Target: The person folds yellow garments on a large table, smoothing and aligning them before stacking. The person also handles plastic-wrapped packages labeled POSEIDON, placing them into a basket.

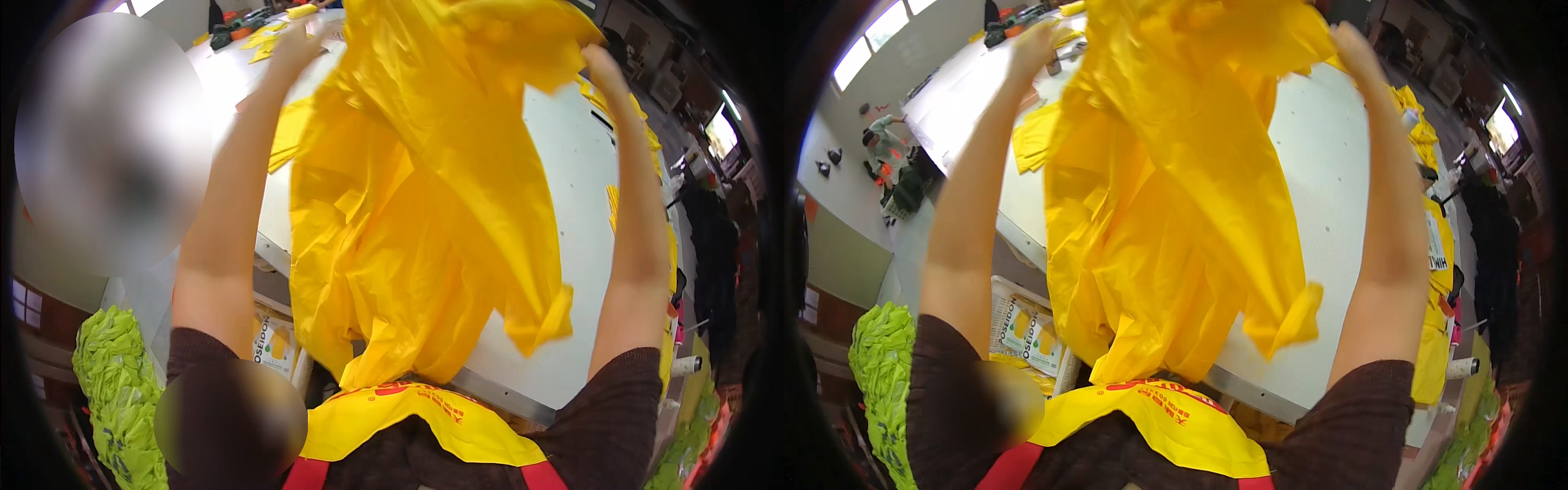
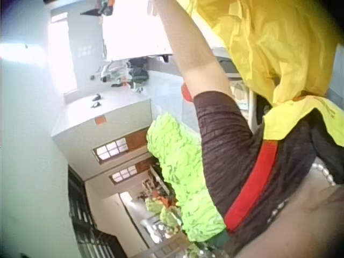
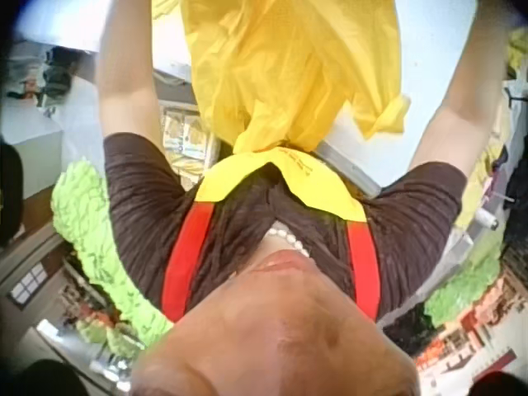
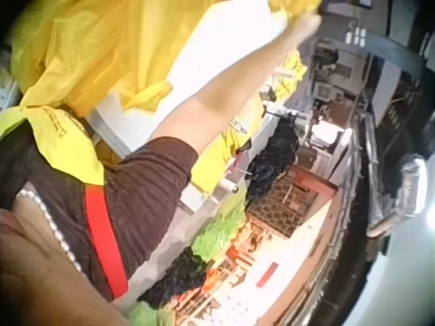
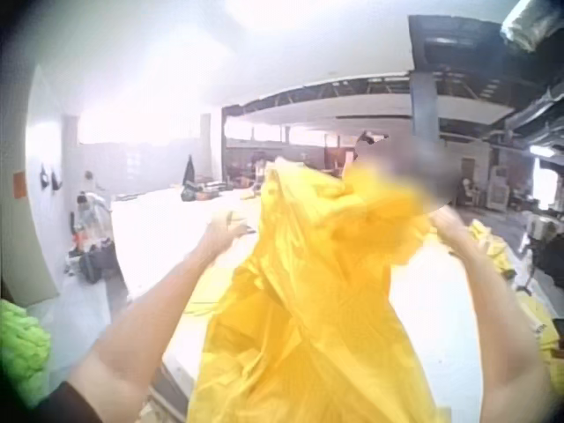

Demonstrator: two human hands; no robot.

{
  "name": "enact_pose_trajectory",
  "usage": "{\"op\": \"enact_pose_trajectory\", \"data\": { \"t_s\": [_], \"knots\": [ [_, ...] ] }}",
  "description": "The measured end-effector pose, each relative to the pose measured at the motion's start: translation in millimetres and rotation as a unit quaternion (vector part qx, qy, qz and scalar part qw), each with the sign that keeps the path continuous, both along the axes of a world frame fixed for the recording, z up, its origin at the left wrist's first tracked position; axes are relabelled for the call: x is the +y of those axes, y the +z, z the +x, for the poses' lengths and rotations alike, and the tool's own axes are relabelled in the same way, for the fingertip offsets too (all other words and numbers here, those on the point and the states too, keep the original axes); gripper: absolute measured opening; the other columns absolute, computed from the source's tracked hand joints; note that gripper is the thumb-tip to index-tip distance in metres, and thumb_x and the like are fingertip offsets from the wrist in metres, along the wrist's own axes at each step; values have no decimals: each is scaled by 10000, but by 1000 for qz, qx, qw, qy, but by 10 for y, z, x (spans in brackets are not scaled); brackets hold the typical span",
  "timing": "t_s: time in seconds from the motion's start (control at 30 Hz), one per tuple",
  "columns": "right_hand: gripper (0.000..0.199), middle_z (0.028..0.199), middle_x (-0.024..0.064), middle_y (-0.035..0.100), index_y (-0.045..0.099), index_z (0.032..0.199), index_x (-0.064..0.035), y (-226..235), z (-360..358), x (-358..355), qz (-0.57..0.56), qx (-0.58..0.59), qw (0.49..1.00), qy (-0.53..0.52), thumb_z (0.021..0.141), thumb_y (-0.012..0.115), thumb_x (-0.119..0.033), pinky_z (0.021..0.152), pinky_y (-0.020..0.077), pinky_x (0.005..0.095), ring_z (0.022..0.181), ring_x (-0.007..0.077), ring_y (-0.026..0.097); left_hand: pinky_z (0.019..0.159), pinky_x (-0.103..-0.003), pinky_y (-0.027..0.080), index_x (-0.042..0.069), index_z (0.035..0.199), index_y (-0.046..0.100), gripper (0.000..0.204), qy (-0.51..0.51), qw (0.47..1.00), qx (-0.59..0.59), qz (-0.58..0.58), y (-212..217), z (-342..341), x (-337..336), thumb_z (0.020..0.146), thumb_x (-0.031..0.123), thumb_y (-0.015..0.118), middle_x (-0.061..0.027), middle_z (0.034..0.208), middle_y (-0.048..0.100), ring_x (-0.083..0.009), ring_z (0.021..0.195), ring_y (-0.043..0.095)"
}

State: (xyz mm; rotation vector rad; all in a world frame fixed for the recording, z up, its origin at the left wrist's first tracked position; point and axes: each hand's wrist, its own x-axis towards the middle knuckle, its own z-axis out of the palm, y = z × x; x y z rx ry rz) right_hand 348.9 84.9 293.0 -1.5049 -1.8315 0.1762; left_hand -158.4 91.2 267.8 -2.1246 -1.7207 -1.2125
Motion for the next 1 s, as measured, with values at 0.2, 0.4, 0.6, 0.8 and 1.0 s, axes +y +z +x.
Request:
{"op": "enact_pose_trajectory", "data": {
  "t_s": [0.2,0.4,0.6,0.8,1.0],
  "knots": [
    [617,1348,226,393,377,1320,11,-3847,626,-1807,-218,122,959,-135,907,440,-443,1037,291,402,1258,348,370,1001,-559,239,92,1326,385,776,8,946,121,-301,-2991,182,-1854,740,546,616,-180,1378,343,-354,1281,304],
    [722,1166,159,512,241,1361,38,-4020,-1122,-3566,-277,315,892,-170,805,644,-185,899,406,313,1073,224,500,1045,-583,124,136,1391,288,707,100,926,151,-330,-3919,553,-2333,792,383,570,-172,1442,242,-333,1347,188],
    [829,1099,230,545,143,1414,-52,-3989,-1985,-2908,-259,147,949,-109,781,604,-325,867,421,448,965,401,532,1054,-603,28,170,1410,263,660,114,929,145,-322,-4005,894,-1848,825,387,478,-151,1469,198,-323,1369,127],
    [315,962,216,609,543,1087,-14,-3827,34,-2154,-189,-67,924,-325,831,554,-198,736,464,450,863,389,581,1073,-530,111,134,1388,307,776,27,937,61,-344,-3757,1366,-924,799,613,465,-164,1451,235,-322,1360,150],
    [298,754,156,647,616,920,35,-3242,911,-3028,-324,163,882,-301,685,665,-140,593,481,350,665,268,611,1069,-484,187,103,1337,382,747,-184,915,122,-339,-3454,1020,-1502,790,597,505,-175,1394,327,-332,1316,256]
  ]
}}
